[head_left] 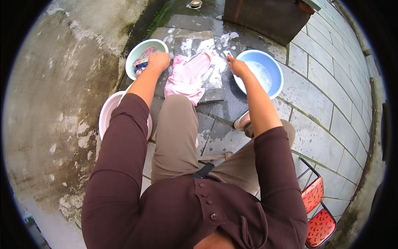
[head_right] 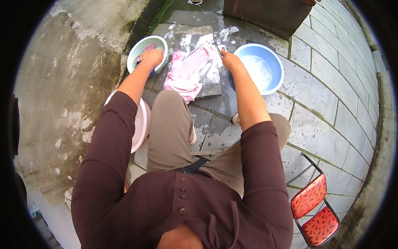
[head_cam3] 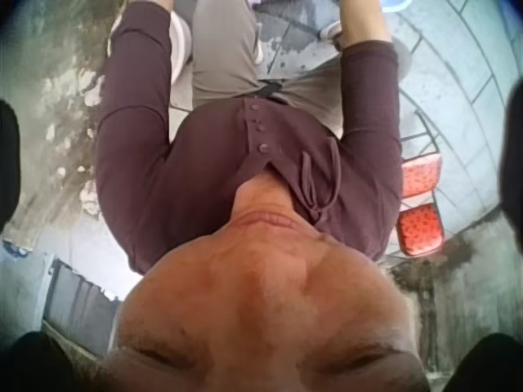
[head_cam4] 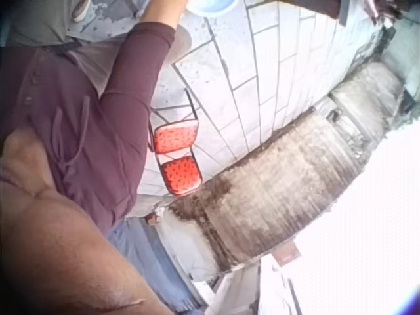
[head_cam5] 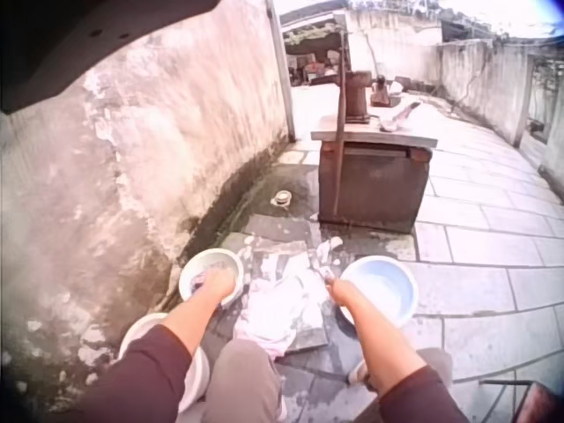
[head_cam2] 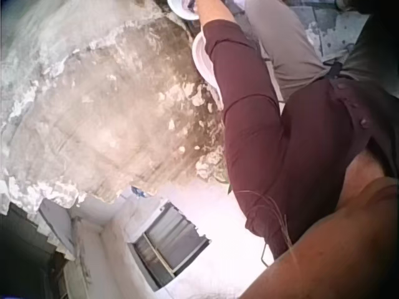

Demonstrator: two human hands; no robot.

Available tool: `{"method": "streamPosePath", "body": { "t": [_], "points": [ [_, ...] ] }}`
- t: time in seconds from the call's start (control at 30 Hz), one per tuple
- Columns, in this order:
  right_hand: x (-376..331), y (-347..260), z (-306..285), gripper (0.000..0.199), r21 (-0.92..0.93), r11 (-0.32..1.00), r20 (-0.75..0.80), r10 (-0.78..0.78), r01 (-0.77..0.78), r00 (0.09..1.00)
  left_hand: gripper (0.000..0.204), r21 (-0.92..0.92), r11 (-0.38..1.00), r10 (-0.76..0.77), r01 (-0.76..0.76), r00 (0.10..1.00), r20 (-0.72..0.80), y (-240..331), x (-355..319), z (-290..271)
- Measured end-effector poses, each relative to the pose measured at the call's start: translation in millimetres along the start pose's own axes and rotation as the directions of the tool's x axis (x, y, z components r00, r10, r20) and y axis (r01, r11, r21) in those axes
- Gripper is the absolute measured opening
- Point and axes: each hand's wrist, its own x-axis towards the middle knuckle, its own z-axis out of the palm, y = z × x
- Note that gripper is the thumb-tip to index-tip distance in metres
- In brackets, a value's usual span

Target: The person scrubs a pair of slippers and a pink shirt on a washboard using a brush and soapy water. They rinse the slippers and place them in a basin, then continue scrubbing the shirt.

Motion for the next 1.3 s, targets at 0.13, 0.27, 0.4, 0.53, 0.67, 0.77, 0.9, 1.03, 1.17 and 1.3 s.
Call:
{"method": "streamPosePath", "body": {
  "t": [0.13, 0.27, 0.4, 0.53, 0.67, 0.77, 0.9, 1.03, 1.17, 1.3],
  "points": [
    [16, -17, 50, 0.045, 0.047, 0.998, 0.149, 0.043, -0.050, 0.988, 0.026, -0.186, 0.980, 0.081, -0.066, 0.994, 0.076, 11, 39, 78],
    [45, 1, 124, 0.045, 0.019, 0.993, 0.230, 0.107, -0.114, 0.967, 0.037, -0.342, 0.899, 0.336, -0.272, 0.931, 0.143, 55, 35, 161],
    [67, -20, 152, 0.048, 0.009, 0.956, 0.317, 0.275, -0.292, 0.908, 0.041, -0.173, 0.844, 0.527, -0.507, 0.845, 0.094, 71, -16, 195],
    [108, -39, 156, 0.048, -0.061, 0.947, 0.322, 0.319, -0.317, 0.891, 0.026, -0.233, 0.847, 0.478, -0.477, 0.877, -0.058, 68, -14, 229],
    [135, -16, 168, 0.049, -0.166, 0.935, 0.282, 0.351, -0.315, 0.893, 0.014, -0.374, 0.758, 0.554, -0.535, 0.830, -0.065, 73, -13, 226],
    [145, -17, 172, 0.049, -0.164, 0.950, 0.290, 0.305, -0.267, 0.907, 0.016, -0.384, 0.675, 0.668, -0.630, 0.743, -0.047, 67, -8, 226],
    [144, -15, 176, 0.049, -0.137, 0.962, 0.274, 0.266, -0.237, 0.924, 0.021, -0.416, 0.608, 0.776, -0.676, 0.618, 0.129, 65, 9, 218],
    [133, 1, 172, 0.051, -0.140, 0.956, 0.234, 0.287, -0.259, 0.929, 0.044, -0.573, 0.780, 0.536, -0.251, 0.740, 0.406, 89, 77, 162],
    [104, -32, 203, 0.057, 0.089, 0.973, 0.186, 0.193, -0.212, 0.964, 0.092, -0.471, 0.870, 0.142, -0.145, 0.989, -0.043, 74, 93, 259],
    [29, -60, 228, 0.071, -0.044, 0.999, 0.403, 0.008, 0.010, 0.915, 0.112, -0.466, 0.881, 0.098, -0.084, 0.995, 0.007, 83, 95, 273]
  ]
}}
